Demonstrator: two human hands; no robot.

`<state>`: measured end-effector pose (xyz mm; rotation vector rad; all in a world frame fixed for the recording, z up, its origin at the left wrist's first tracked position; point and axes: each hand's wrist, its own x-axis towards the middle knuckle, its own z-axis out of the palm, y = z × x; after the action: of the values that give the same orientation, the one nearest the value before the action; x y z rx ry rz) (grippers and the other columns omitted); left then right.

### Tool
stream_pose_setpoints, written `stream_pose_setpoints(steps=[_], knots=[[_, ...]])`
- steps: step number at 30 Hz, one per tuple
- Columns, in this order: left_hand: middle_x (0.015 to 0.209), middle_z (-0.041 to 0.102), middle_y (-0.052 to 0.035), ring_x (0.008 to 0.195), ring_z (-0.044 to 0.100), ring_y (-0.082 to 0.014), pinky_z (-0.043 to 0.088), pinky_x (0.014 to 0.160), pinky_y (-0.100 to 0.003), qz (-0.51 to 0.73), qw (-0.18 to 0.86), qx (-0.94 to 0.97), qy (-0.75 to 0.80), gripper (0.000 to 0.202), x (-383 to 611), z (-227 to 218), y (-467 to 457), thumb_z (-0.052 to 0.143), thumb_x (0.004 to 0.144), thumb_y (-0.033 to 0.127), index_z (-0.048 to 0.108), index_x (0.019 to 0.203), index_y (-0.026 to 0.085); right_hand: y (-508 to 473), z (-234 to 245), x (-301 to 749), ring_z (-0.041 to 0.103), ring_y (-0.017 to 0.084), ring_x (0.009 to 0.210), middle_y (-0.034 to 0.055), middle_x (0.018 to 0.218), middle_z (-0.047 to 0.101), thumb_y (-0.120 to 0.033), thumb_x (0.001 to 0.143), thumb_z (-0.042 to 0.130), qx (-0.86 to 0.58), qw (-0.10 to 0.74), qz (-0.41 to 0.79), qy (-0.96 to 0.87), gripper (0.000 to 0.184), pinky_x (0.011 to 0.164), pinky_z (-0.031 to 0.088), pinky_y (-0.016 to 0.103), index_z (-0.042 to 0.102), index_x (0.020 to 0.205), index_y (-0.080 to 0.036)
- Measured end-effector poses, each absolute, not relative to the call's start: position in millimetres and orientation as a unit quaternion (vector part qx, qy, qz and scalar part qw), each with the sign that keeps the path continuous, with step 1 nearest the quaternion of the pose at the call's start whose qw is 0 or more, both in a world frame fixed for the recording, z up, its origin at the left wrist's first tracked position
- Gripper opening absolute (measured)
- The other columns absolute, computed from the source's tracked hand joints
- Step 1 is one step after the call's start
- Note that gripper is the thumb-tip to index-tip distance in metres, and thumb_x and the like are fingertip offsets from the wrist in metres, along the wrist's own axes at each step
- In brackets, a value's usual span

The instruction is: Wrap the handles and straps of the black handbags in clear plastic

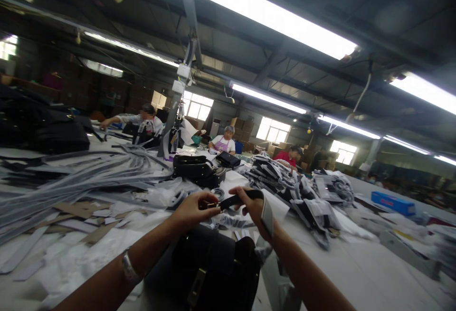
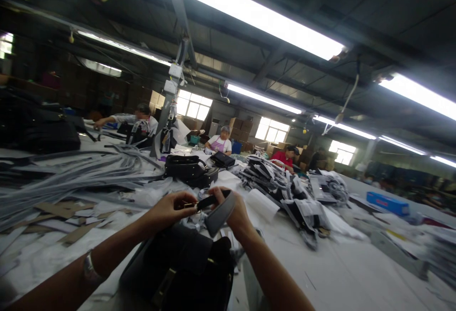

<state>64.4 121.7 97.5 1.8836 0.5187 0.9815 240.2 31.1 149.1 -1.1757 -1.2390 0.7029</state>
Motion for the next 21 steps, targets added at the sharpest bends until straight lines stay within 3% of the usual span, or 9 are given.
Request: stream_pose_setpoints(steps=[3, 5, 8, 10, 12, 15, 18, 21], knots=[[0.103, 0.074, -0.0063, 0.098, 0.068, -0.0248, 0.05, 0.089, -0.033, 0.398, 0.454, 0.779, 0.172, 0.039, 50.2, 98.9, 120.9, 0.079, 0.068, 0.032, 0.07, 0.103, 0.019, 25.7, 177.6, 249.3, 0.04, 0.002, 0.041, 0.0029, 0.076, 0.072, -0.036, 0.077, 0.075, -0.485, 0.611, 0.326, -0.533, 0.024, 0.034, 0.027, 0.014, 0.075, 0.089, -0.015], [0.11, 0.073, -0.0066, 0.104, 0.067, -0.0252, 0.048, 0.096, -0.035, 0.416, 0.444, 0.776, 0.164, 0.04, 43.3, 98.1, 122.2, 0.079, 0.069, 0.031, 0.069, 0.107, 0.02, 21.2, 194.7, 257.7, 0.035, 0.001, 0.04, 0.004, 0.084, 0.072, -0.033, 0.078, 0.074, -0.458, 0.621, 0.351, -0.531, 0.023, 0.033, 0.025, 0.014, 0.074, 0.091, -0.014], [0.107, 0.074, -0.0072, 0.102, 0.067, -0.0256, 0.049, 0.096, -0.036, 0.443, 0.424, 0.769, 0.183, 0.037, 38.6, 95.8, 125.8, 0.078, 0.072, 0.033, 0.068, 0.105, 0.02, 15.6, 215.8, 273.0, 0.046, 0.003, 0.048, 0.0015, 0.09, 0.071, -0.032, 0.078, 0.074, -0.41, 0.65, 0.366, -0.526, 0.022, 0.038, 0.037, 0.013, 0.073, 0.095, -0.018], [0.103, 0.074, -0.0069, 0.1, 0.068, -0.0257, 0.05, 0.094, -0.036, 0.449, 0.416, 0.768, 0.189, 0.032, 38.3, 94.3, 127.9, 0.078, 0.072, 0.033, 0.07, 0.1, 0.019, 13.0, 225.7, 281.7, 0.059, 0.007, 0.065, -0.0005, 0.096, 0.07, -0.028, 0.074, 0.078, -0.376, 0.675, 0.358, -0.524, 0.026, 0.054, 0.05, 0.014, 0.072, 0.099, -0.023], [0.103, 0.074, -0.007, 0.1, 0.068, -0.0259, 0.05, 0.094, -0.036, 0.458, 0.419, 0.762, 0.184, 0.028, 38.9, 93.0, 129.4, 0.077, 0.072, 0.033, 0.072, 0.095, 0.019, 11.1, 231.5, 286.9, 0.063, 0.009, 0.078, -0.0024, 0.1, 0.07, -0.026, 0.069, 0.083, -0.353, 0.696, 0.333, -0.53, 0.031, 0.068, 0.053, 0.016, 0.071, 0.098, -0.026], [0.106, 0.074, -0.0075, 0.102, 0.068, -0.0265, 0.051, 0.093, -0.036, 0.469, 0.434, 0.745, 0.192, 0.033, 39.5, 91.0, 129.7, 0.079, 0.071, 0.034, 0.072, 0.099, 0.019, 8.5, 233.5, 286.3, 0.058, 0.006, 0.064, -0.0034, 0.085, 0.069, -0.038, 0.071, 0.082, -0.354, 0.699, 0.293, -0.548, 0.025, 0.057, 0.048, 0.013, 0.074, 0.09, -0.024], [0.108, 0.074, -0.0068, 0.103, 0.068, -0.0266, 0.051, 0.095, -0.037, 0.479, 0.443, 0.727, 0.212, 0.043, 39.0, 89.6, 127.1, 0.081, 0.068, 0.033, 0.07, 0.108, 0.02, 4.4, 231.6, 277.7, 0.047, 0.006, 0.052, -0.0026, 0.065, 0.063, -0.045, 0.079, 0.074, -0.418, 0.628, 0.275, -0.596, 0.028, 0.047, 0.039, 0.015, 0.076, 0.084, -0.017], [0.106, 0.076, -0.0059, 0.103, 0.069, -0.0267, 0.051, 0.097, -0.038, 0.495, 0.443, 0.716, 0.213, 0.044, 38.1, 89.2, 122.2, 0.082, 0.066, 0.03, 0.07, 0.107, 0.02, 0.3, 225.9, 264.9, 0.046, 0.009, 0.055, -0.0009, 0.058, 0.06, -0.046, 0.081, 0.07, -0.541, 0.432, 0.24, -0.68, 0.034, 0.051, 0.037, 0.02, 0.077, 0.075, -0.014]])
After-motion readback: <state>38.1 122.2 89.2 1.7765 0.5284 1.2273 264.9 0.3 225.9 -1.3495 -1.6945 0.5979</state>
